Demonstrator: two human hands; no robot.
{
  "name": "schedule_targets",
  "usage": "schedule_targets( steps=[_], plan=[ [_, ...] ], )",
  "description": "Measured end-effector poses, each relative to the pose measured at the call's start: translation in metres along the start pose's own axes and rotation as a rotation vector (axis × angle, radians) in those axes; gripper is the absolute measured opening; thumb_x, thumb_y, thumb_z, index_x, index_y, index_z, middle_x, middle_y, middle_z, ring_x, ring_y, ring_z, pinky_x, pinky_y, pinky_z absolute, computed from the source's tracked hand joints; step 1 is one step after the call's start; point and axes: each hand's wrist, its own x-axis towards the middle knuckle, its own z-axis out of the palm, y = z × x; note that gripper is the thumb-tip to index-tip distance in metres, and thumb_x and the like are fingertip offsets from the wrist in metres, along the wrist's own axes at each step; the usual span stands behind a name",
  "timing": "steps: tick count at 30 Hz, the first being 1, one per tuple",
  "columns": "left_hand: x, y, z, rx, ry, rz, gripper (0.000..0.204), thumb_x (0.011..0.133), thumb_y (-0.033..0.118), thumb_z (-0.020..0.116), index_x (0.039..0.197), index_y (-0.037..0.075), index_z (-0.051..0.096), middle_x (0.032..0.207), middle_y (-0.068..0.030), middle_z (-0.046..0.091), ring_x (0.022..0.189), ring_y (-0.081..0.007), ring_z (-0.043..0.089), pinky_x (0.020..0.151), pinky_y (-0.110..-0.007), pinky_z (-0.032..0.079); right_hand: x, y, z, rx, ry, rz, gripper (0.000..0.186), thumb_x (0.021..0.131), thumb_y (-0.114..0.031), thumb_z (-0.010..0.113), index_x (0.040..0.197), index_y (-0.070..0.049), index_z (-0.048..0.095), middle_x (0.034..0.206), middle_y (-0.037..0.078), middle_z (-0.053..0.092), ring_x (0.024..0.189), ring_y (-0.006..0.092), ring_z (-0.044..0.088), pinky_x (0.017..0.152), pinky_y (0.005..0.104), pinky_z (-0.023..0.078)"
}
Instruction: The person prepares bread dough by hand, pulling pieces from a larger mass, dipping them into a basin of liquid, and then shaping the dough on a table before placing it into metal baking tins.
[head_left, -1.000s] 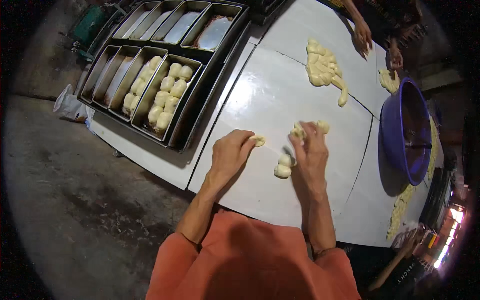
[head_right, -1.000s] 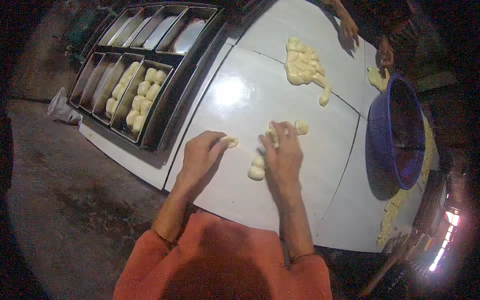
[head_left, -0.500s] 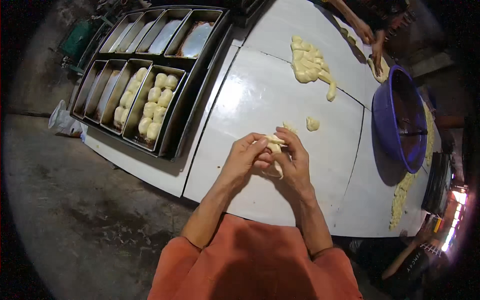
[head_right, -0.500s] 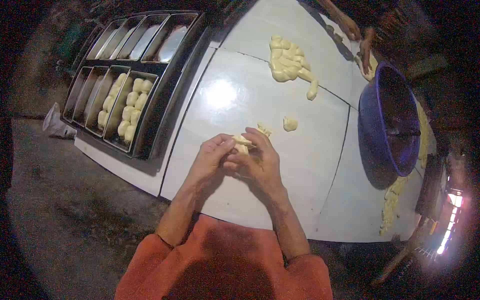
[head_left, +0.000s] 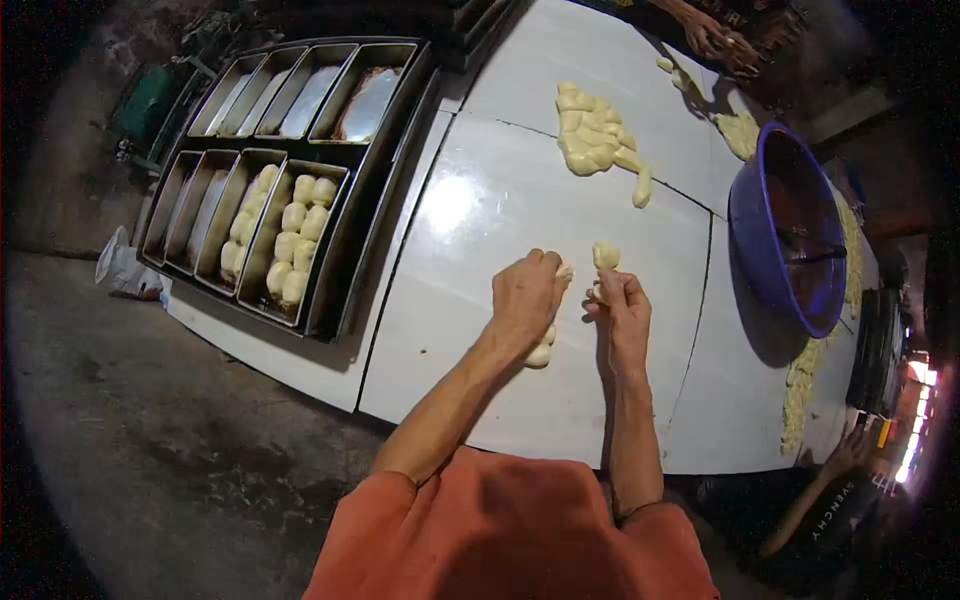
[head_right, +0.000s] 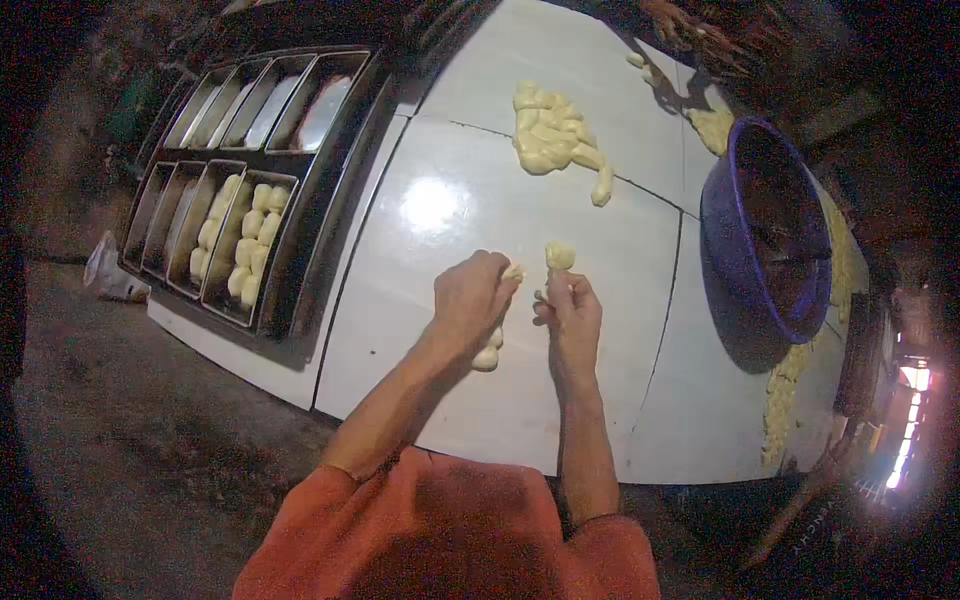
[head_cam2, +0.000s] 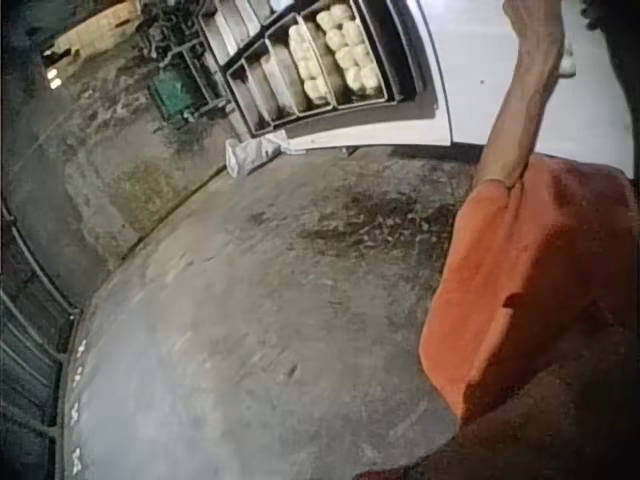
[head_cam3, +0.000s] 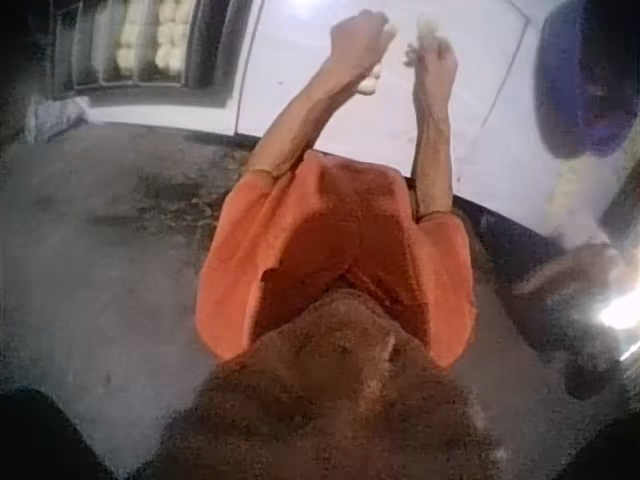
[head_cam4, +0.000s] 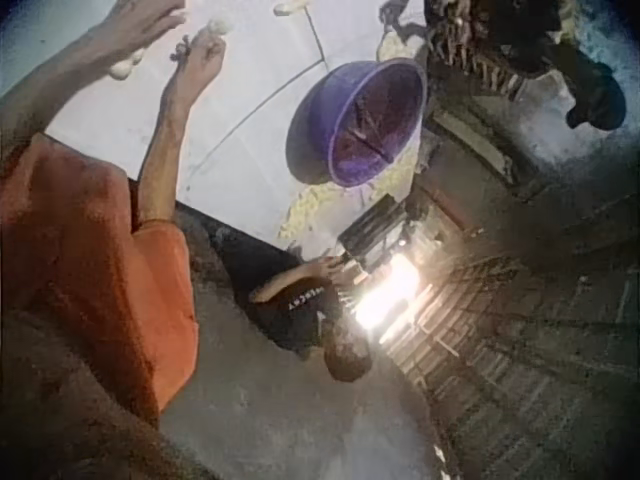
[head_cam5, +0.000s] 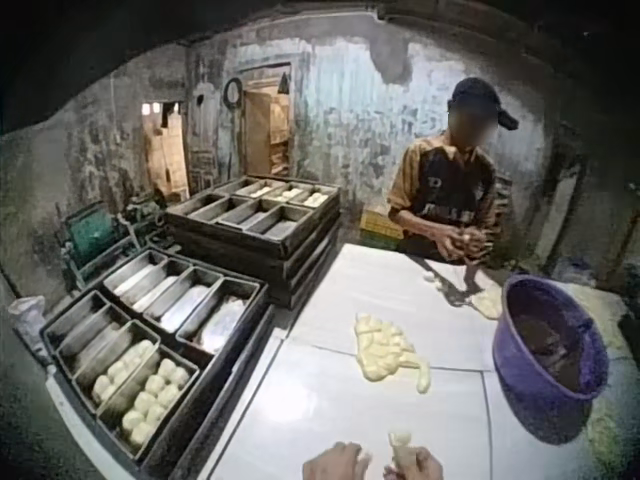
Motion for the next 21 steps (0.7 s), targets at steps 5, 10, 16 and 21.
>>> schedule_targets(
  steps=[5, 10, 16, 21],
  plan=[
    [-0.009, -0.003, -0.031, -0.465, -0.147, -0.103, 0.03, 0.089, 0.026, 0.065, 0.105, 0.003, 0.074, 0.091, -0.0162, 0.072, 0.081, -0.03, 0.069, 0.072, -0.039, 0.053, 0.002, -0.009, 0.007, 0.017, -0.068, -0.011, 0.036, 0.1, -0.031, 0.063, 0.121, -0.002, 0.056, 0.104, 0.005, 0.06, 0.084, 0.0102, 0.056, 0.069, 0.0256, 0.048],
    [-0.014, -0.017, -0.037, -0.435, -0.128, 0.044, 0.033, 0.088, 0.027, 0.069, 0.105, 0.0, 0.075, 0.086, -0.0137, 0.072, 0.071, -0.0233, 0.068, 0.065, -0.035, 0.053, -0.003, -0.01, 0.031, -0.031, -0.369, 0.148, 0.036, 0.092, -0.022, 0.075, 0.118, -0.002, 0.062, 0.095, 0.004, 0.062, 0.08, 0.0098, 0.059, 0.063, 0.0229, 0.047],
    [-0.029, -0.028, -0.049, -0.658, -0.15, -0.204, 0.032, 0.088, 0.028, 0.073, 0.102, 0.0, 0.075, 0.087, -0.0098, 0.069, 0.071, -0.0153, 0.065, 0.059, -0.03, 0.051, -0.006, -0.022, 0.033, 0.078, -0.314, 0.245, 0.019, 0.094, -0.024, 0.072, 0.102, -0.008, 0.064, 0.078, -0.002, 0.06, 0.062, 0.0066, 0.054, 0.055, 0.024, 0.045],
    [-0.035, -0.033, -0.046, -1.049, -0.197, -0.267, 0.04, 0.089, 0.019, 0.074, 0.121, -0.002, 0.063, 0.108, -0.0086, 0.065, 0.093, -0.0133, 0.062, 0.076, -0.026, 0.051, -0.014, -0.025, 0.043, 0.179, -0.368, 0.268, 0.021, 0.094, -0.022, 0.072, 0.107, -0.008, 0.061, 0.087, 0.002, 0.062, 0.073, 0.0094, 0.059, 0.063, 0.0241, 0.048]
  ],
)
